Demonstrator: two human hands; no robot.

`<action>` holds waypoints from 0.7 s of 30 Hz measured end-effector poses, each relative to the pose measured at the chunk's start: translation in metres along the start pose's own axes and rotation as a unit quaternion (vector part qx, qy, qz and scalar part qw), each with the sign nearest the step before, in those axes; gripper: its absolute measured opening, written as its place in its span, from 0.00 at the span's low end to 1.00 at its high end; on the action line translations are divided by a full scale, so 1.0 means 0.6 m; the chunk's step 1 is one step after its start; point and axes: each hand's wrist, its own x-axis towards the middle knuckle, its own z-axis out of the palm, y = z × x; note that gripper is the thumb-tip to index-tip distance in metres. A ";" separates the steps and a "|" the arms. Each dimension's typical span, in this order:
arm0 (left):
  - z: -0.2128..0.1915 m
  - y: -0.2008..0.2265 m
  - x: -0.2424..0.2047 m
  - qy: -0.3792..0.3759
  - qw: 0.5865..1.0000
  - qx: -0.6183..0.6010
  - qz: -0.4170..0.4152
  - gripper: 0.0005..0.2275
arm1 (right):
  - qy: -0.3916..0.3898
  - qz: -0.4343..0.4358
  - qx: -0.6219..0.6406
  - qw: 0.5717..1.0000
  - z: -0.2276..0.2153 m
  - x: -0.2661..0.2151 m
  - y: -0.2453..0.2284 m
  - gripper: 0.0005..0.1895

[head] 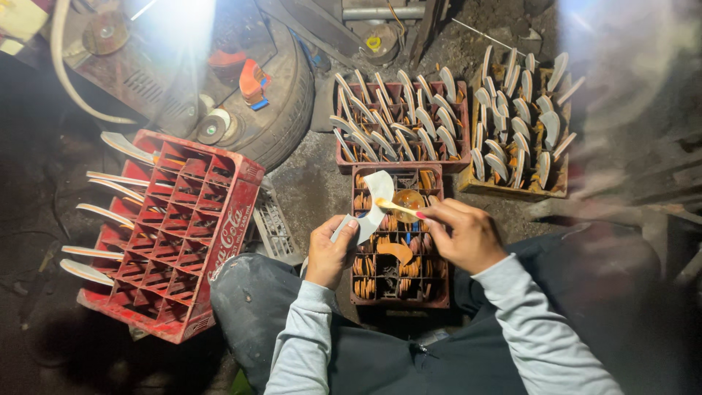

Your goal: The person sits on the floor and applies a liquid adhesive to the soles of sandals using a brush. They pick up each sandal from a crate, apply the glue, and place it back into the crate.

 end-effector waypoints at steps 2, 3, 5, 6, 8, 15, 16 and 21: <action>0.002 -0.005 0.001 0.009 1.000 0.001 -0.002 0.08 | -0.030 -0.015 0.029 0.999 0.009 -0.002 -0.002 0.07; 0.003 -0.005 0.004 0.013 1.000 0.003 0.000 0.08 | -0.044 -0.024 0.044 0.998 0.007 0.000 0.000 0.07; 0.002 -0.008 0.005 0.014 1.000 -0.005 0.010 0.08 | -0.045 -0.036 0.042 0.997 0.008 -0.002 0.000 0.06; 0.000 -0.009 0.006 0.014 1.000 -0.009 0.016 0.08 | -0.046 -0.042 0.041 0.997 0.005 0.000 0.002 0.06; 0.000 -0.009 0.005 0.015 0.999 0.016 0.023 0.09 | -0.039 -0.023 0.039 0.998 0.006 -0.003 0.004 0.07; 0.001 0.006 -0.011 -0.051 0.996 -0.068 -0.017 0.09 | 0.002 0.004 0.073 0.997 0.016 0.004 0.027 0.08; 0.002 0.009 -0.013 -0.057 0.996 -0.074 -0.013 0.09 | 0.006 0.003 0.070 0.998 0.008 0.007 0.033 0.08; -0.001 0.019 -0.021 -0.072 0.992 -0.098 -0.027 0.10 | 0.024 0.071 0.031 0.997 -0.025 0.009 0.048 0.07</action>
